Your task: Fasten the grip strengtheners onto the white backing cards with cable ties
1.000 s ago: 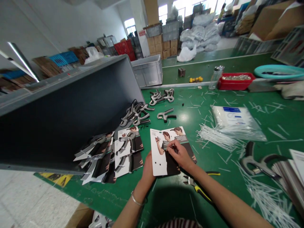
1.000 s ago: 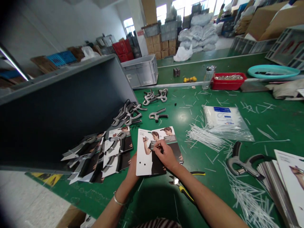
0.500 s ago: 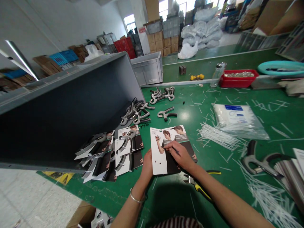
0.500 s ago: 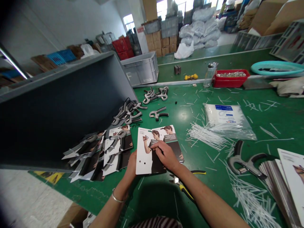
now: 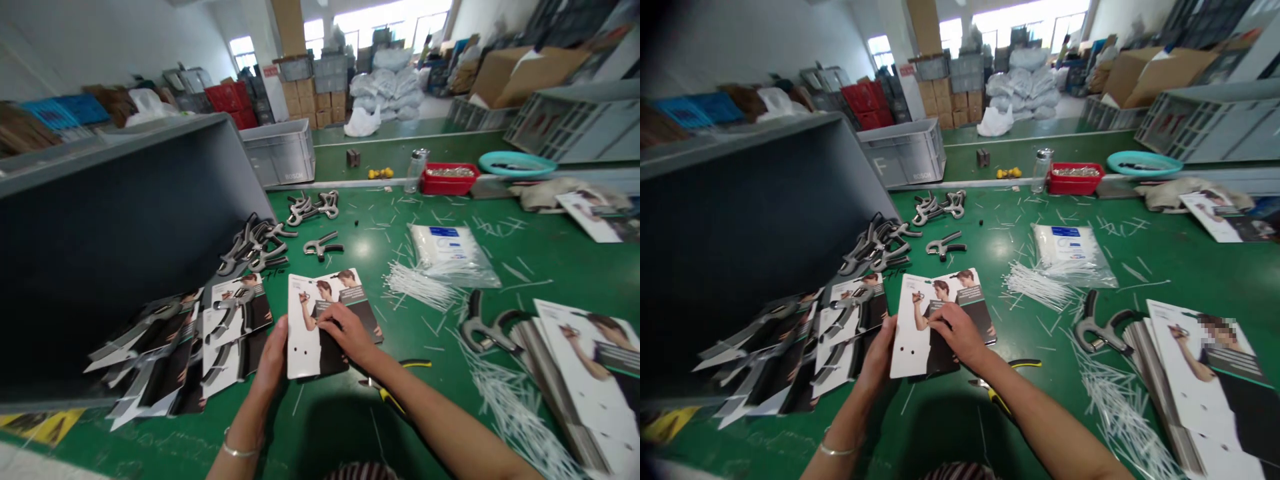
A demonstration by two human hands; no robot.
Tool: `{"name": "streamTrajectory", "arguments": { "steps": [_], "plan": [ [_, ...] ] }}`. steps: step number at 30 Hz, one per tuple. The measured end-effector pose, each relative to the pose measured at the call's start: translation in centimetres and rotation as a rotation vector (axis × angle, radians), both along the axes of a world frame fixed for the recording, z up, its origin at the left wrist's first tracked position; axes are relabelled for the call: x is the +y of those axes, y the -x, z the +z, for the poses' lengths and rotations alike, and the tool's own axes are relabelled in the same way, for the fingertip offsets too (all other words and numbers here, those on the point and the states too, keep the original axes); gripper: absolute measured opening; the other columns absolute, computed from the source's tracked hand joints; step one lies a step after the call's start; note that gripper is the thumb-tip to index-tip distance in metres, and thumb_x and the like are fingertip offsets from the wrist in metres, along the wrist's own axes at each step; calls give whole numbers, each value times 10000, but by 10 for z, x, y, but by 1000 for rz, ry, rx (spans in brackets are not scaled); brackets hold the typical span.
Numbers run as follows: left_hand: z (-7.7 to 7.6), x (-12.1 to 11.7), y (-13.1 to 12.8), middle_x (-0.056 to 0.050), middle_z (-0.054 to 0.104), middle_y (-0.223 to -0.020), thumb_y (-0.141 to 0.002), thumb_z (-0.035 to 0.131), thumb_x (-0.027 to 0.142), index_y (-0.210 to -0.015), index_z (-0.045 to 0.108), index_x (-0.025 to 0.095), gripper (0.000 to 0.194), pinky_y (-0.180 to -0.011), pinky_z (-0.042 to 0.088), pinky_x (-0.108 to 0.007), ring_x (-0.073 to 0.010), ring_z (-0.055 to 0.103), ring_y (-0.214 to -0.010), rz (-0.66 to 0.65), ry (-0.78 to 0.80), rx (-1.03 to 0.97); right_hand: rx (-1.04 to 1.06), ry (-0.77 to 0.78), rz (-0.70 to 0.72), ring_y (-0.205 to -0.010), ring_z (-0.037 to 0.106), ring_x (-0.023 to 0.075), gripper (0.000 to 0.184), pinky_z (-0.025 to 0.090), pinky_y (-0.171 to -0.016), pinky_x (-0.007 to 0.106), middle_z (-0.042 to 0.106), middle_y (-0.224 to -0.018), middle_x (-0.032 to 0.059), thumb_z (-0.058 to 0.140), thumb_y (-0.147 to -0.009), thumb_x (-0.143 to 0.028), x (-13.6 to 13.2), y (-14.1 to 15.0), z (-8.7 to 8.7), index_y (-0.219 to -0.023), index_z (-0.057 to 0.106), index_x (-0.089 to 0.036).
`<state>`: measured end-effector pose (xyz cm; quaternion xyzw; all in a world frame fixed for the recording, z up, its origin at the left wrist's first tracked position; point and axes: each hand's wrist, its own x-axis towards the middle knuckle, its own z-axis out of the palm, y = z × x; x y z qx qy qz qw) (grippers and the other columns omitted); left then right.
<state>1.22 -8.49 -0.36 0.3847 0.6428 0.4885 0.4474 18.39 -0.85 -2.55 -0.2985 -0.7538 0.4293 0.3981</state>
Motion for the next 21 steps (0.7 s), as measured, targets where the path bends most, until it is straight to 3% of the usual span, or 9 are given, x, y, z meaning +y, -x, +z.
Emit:
{"name": "streamTrajectory", "arguments": {
  "steps": [3, 7, 12, 14, 18, 21],
  "plan": [
    [1, 3, 3, -123, 697, -1182, -715, 784, 404, -1357, 508, 165, 739, -730, 521, -301, -251, 689, -894, -41, 136, -103, 32, 10, -22, -930, 604, 184, 100, 465, -889, 324, 658, -915, 20, 602, -940, -270, 0, -3, 5, -858, 643, -229],
    [1, 4, 2, -104, 723, -1118, -729, 766, 331, -1371, 488, 175, 717, -656, 519, -280, -219, 701, -778, -108, 183, -315, -1, -39, -146, -999, 604, 191, 93, 463, -937, 346, 661, -1024, 38, 573, -955, -270, 4, -47, 10, -913, 651, -238],
    [4, 18, 0, -82, 755, -961, -709, 777, 324, -1309, 555, 170, 658, -530, 477, -243, -196, 687, -621, -190, 243, -297, -461, -296, -344, -1026, 571, 254, 201, 465, -923, 422, 646, -1076, 97, 494, -966, -207, 30, -146, -2, -1076, 659, -237],
    [7, 30, -2, -79, 759, -896, -696, 789, 328, -1258, 595, 158, 618, -502, 465, -237, -198, 681, -591, -254, 255, -278, -684, -407, -387, -1025, 549, 284, 225, 461, -896, 431, 639, -1109, 127, 508, -943, -176, 42, -171, -5, -1101, 660, -226],
    [7, 44, 2, -79, 750, -821, -698, 792, 306, -1105, 660, 117, 468, -487, 464, -215, -173, 666, -578, -233, 253, -311, -906, -554, -368, -933, 540, 282, 168, 446, -844, 406, 645, -1025, 144, 519, -925, -145, 61, -182, 0, -962, 674, -197],
    [1, 34, 15, -93, 750, -978, -711, 786, 236, -1106, 663, 136, 426, -625, 552, -242, -171, 698, -730, -117, 229, -449, -833, -528, -397, -915, 548, 276, 162, 436, -840, 404, 645, -960, 134, 507, -943, -183, 68, -178, 9, -884, 657, -189]
  ]
}}
